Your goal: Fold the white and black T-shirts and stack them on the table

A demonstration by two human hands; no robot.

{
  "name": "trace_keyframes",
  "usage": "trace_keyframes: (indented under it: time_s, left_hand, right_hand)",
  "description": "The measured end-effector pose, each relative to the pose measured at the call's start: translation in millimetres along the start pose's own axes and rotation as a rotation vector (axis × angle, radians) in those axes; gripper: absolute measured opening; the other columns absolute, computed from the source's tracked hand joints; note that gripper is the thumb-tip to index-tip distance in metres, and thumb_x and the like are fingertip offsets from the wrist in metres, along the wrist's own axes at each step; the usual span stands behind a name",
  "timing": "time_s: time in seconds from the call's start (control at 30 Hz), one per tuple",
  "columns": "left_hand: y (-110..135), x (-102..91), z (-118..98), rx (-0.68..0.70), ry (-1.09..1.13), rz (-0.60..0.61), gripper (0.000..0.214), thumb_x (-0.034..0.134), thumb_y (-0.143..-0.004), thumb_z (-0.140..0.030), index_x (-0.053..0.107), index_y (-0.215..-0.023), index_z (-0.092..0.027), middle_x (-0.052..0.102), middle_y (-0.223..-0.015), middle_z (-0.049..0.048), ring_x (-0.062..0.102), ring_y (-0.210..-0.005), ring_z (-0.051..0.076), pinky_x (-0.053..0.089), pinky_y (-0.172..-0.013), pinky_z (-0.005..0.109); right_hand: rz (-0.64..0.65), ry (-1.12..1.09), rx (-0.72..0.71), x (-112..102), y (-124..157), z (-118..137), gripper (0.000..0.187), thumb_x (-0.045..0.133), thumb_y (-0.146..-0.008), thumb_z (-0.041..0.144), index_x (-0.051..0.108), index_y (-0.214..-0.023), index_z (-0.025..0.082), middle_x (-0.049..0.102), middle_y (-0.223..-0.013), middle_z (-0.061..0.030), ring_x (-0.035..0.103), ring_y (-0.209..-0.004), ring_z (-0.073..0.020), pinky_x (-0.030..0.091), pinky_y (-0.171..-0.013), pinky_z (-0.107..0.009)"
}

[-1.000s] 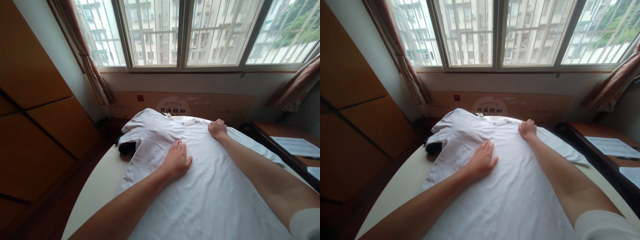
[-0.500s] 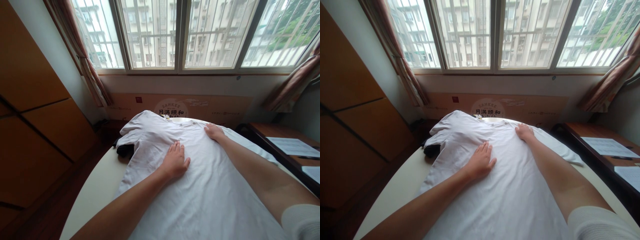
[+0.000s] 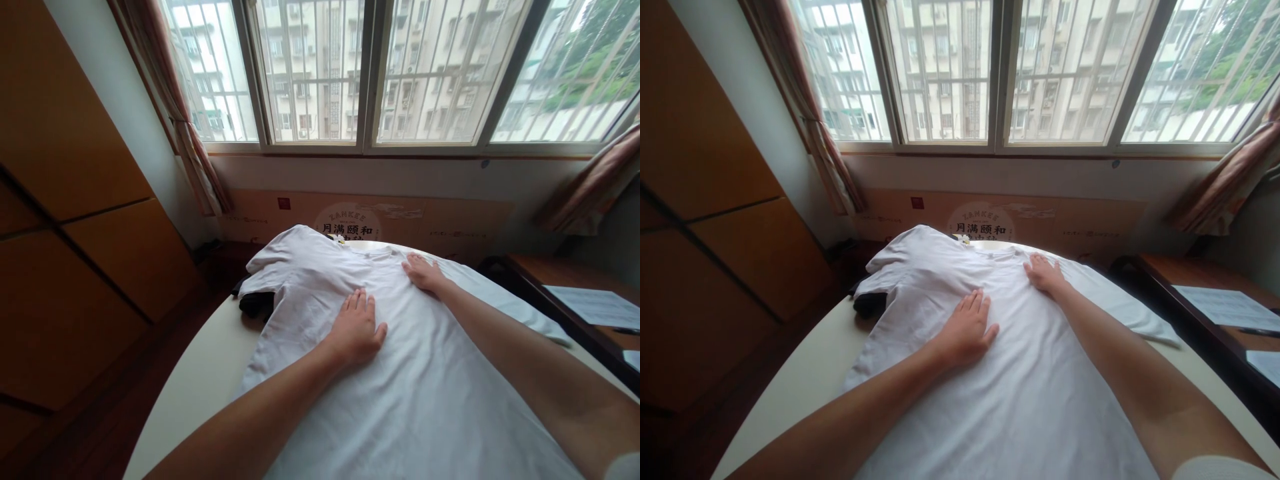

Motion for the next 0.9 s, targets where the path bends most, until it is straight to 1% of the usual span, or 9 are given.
trace_keyframes:
  time_s: [0.07, 0.3, 0.47, 0.53, 0.57, 0.63, 0.73, 0.83, 0.9]
  left_hand:
    - [-0.3, -0.1, -0.7, 0.003, -0.003, 0.002, 0.077, 0.035, -0.105, -0.051, 0.035, -0.163, 0.0, 0.024, -0.174, 0.0254, 0.018, -0.164, 0.036, 0.015, -0.134, 0.046]
    - [0.4, 0.1, 0.3, -0.007, 0.002, 0.009, 0.076, 0.036, -0.104, -0.051, 0.035, -0.163, -0.003, 0.026, -0.174, 0.0232, 0.02, -0.164, 0.035, 0.017, -0.133, 0.047]
    - [0.3, -0.5, 0.4, 0.0, 0.004, 0.009, 0.078, 0.035, -0.104, -0.051, 0.034, -0.163, -0.001, 0.026, -0.174, 0.0251, 0.019, -0.164, 0.036, 0.016, -0.133, 0.046]
    - [-0.2, -0.5, 1.0, -0.002, 0.005, 0.004, 0.078, 0.036, -0.104, -0.052, 0.034, -0.163, -0.001, 0.025, -0.174, 0.0248, 0.019, -0.164, 0.036, 0.016, -0.133, 0.046]
    - [-0.6, -0.3, 1.4, -0.004, 0.005, 0.0, 0.078, 0.036, -0.104, -0.052, 0.034, -0.163, -0.001, 0.025, -0.174, 0.0244, 0.019, -0.164, 0.036, 0.016, -0.133, 0.046]
    - [-1.3, 0.6, 2.0, -0.005, 0.004, -0.003, 0.078, 0.037, -0.104, -0.052, 0.034, -0.163, -0.002, 0.025, -0.175, 0.0239, 0.019, -0.164, 0.035, 0.017, -0.133, 0.046]
    - [-2.4, 1.9, 2.7, -0.005, 0.005, -0.002, 0.078, 0.036, -0.104, -0.052, 0.033, -0.163, -0.002, 0.024, -0.175, 0.0244, 0.019, -0.164, 0.035, 0.018, -0.133, 0.048]
    - [-3.0, 2.2, 3.5, -0.007, 0.01, -0.005, 0.077, 0.036, -0.104, -0.052, 0.033, -0.163, -0.003, 0.023, -0.174, 0.0245, 0.019, -0.164, 0.035, 0.018, -0.133, 0.05]
    - [-2.9, 2.4, 3.7, -0.007, 0.003, -0.004, 0.077, 0.036, -0.104, -0.052, 0.033, -0.163, -0.002, 0.023, -0.174, 0.0249, 0.019, -0.164, 0.035, 0.018, -0.133, 0.049]
  right_hand:
    - [0.042, -0.029, 0.02, 4.8, -2.4, -0.2, 0.066, 0.014, -0.11, 0.047, 0.026, -0.17, 0.022, 0.017, -0.18, -0.0072, 0.014, -0.165, -0.0257, 0.007, -0.131, -0.065]
    - [0.023, -0.038, 0.074, -1.1, -12.4, -4.0, 0.065, 0.019, -0.11, 0.047, 0.028, -0.169, 0.021, 0.018, -0.179, -0.0094, 0.015, -0.165, -0.0273, 0.009, -0.13, -0.066]
    - [0.021, -0.05, 0.073, -2.4, -4.2, 3.5, 0.071, 0.019, -0.109, 0.055, 0.025, -0.17, 0.018, 0.015, -0.179, -0.0098, 0.012, -0.166, -0.0278, 0.006, -0.129, -0.067]
    - [-0.014, -0.059, 0.063, -5.6, 7.5, 2.3, 0.07, 0.02, -0.109, 0.054, 0.028, -0.169, 0.018, 0.022, -0.178, -0.0103, 0.018, -0.164, -0.028, 0.009, -0.13, -0.064]
    - [-0.044, -0.054, 0.067, -8.5, 15.5, -1.8, 0.068, 0.022, -0.109, 0.051, 0.033, -0.167, 0.018, 0.029, -0.176, -0.0114, 0.025, -0.162, -0.0285, 0.014, -0.131, -0.061]
    - [-0.111, -0.015, 0.103, -16.1, 36.0, -19.2, 0.062, 0.029, -0.107, 0.044, 0.047, -0.16, 0.017, 0.046, -0.167, -0.0146, 0.041, -0.154, -0.0304, 0.027, -0.128, -0.053]
    - [-0.164, 0.057, 0.205, -27.7, 73.9, -64.0, 0.053, 0.036, -0.103, 0.035, 0.062, -0.145, 0.017, 0.062, -0.151, -0.0184, 0.057, -0.139, -0.0333, 0.042, -0.117, -0.048]
    - [-0.188, 0.106, 0.349, -39.3, 113.5, -117.2, 0.05, 0.037, -0.101, 0.03, 0.067, -0.139, 0.016, 0.067, -0.141, -0.0217, 0.062, -0.13, -0.0372, 0.049, -0.106, -0.05]
    - [-0.235, 0.159, 0.471, -48.3, 137.4, -147.8, 0.05, 0.04, -0.1, 0.035, 0.071, -0.132, 0.012, 0.066, -0.137, -0.0265, 0.061, -0.128, -0.0419, 0.05, -0.101, -0.054]
Point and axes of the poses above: each hand's wrist, its own y-axis away from the middle knuckle, its own x-axis out of the palm, z = x × y, the point moved 8 cm from there along -y, towards the middle knuckle
